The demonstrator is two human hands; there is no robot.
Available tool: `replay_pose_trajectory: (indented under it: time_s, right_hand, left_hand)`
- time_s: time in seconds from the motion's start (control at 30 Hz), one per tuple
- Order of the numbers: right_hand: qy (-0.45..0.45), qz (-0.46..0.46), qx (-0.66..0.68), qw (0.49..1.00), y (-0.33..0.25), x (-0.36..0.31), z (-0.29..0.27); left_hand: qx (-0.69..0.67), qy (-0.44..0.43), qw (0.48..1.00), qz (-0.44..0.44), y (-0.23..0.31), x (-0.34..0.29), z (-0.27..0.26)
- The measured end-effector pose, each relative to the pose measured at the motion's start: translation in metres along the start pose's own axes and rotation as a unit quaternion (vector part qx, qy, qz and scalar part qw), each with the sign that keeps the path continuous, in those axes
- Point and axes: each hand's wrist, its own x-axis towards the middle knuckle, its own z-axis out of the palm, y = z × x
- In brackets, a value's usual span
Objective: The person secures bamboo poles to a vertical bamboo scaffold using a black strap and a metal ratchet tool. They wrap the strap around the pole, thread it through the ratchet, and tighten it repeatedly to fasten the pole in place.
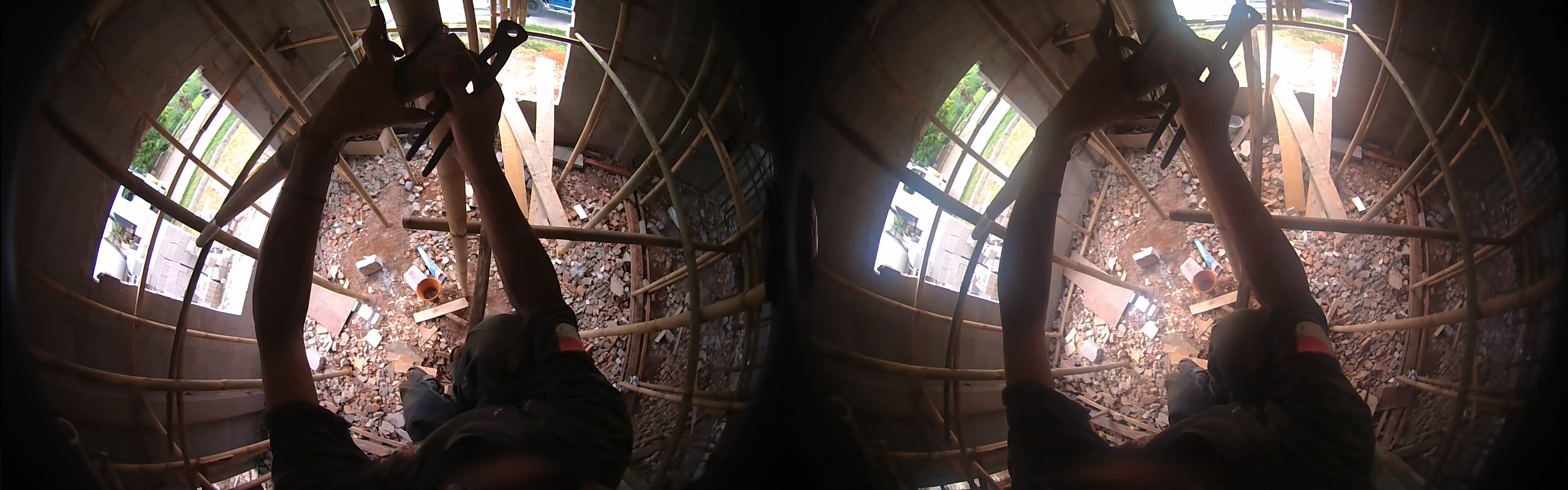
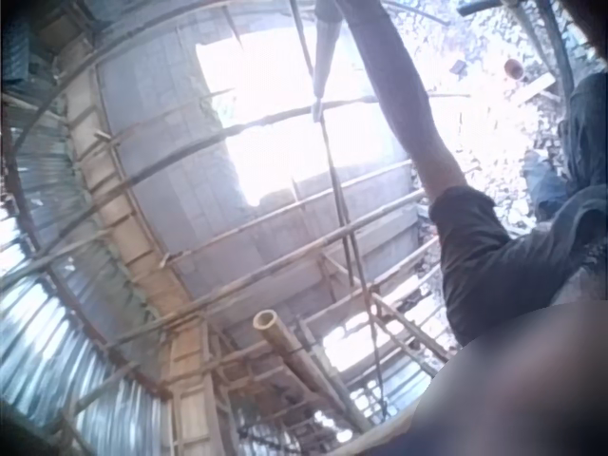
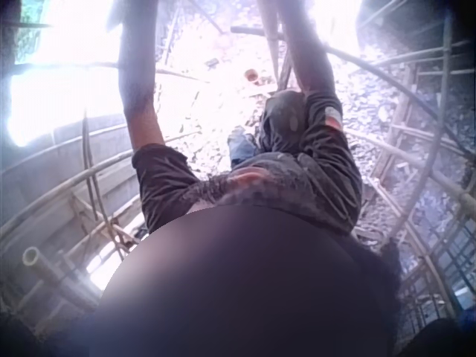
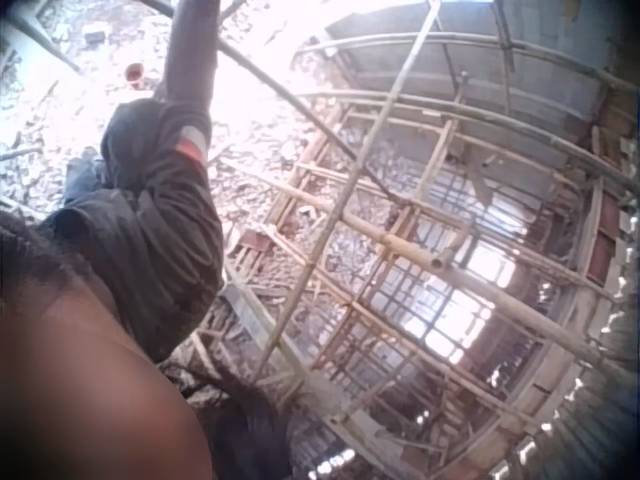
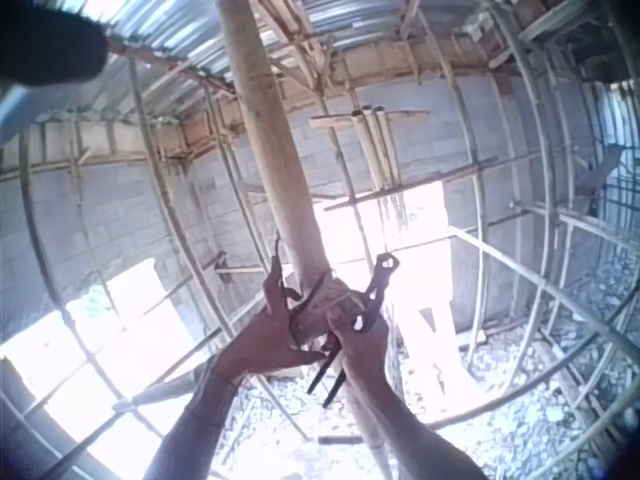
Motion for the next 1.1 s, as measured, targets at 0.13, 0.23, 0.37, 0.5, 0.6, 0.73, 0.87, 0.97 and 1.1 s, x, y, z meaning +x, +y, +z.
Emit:
replay_pose_trajectory:
  time_s: [0.13,0.23,0.37,0.5,0.6,0.73,0.87,0.97,1.1]
  right_hand:
    - [-0.027,0.036,-0.009,0.999,-0.004,0.000,-0.007]
    - [-0.042,0.061,-0.040,0.996,-0.006,0.002,-0.014]
    - [-0.128,0.147,-0.006,0.981,-0.009,0.013,-0.034]
    - [-0.163,0.150,0.008,0.975,-0.007,0.044,-0.061]
    - [-0.149,0.091,-0.093,0.980,-0.001,0.079,-0.066]
    - [-0.268,0.094,-0.074,0.956,0.001,0.140,-0.052]
    - [-0.274,0.228,-0.094,0.930,0.015,0.187,-0.012]
    - [-0.326,0.246,-0.098,0.908,0.028,0.210,0.016]
    - [-0.330,0.220,-0.156,0.905,0.044,0.225,0.035]
  left_hand:
    - [-0.019,-0.061,0.995,-0.071,-0.003,0.003,0.000]
    - [-0.035,-0.102,0.989,-0.105,-0.006,0.006,0.002]
    - [-0.014,-0.087,0.989,-0.118,-0.006,0.002,0.006]
    - [0.018,0.001,0.994,-0.105,0.001,-0.001,0.009]
    - [0.030,-0.021,0.991,-0.127,0.006,0.000,0.007]
    - [0.047,-0.044,0.986,-0.151,0.008,0.001,0.005]
    - [0.083,-0.073,0.981,-0.162,0.009,0.002,0.005]
    - [0.025,-0.037,0.989,-0.143,0.010,-0.002,0.004]
    - [0.022,-0.037,0.990,-0.134,0.008,-0.005,0.004]
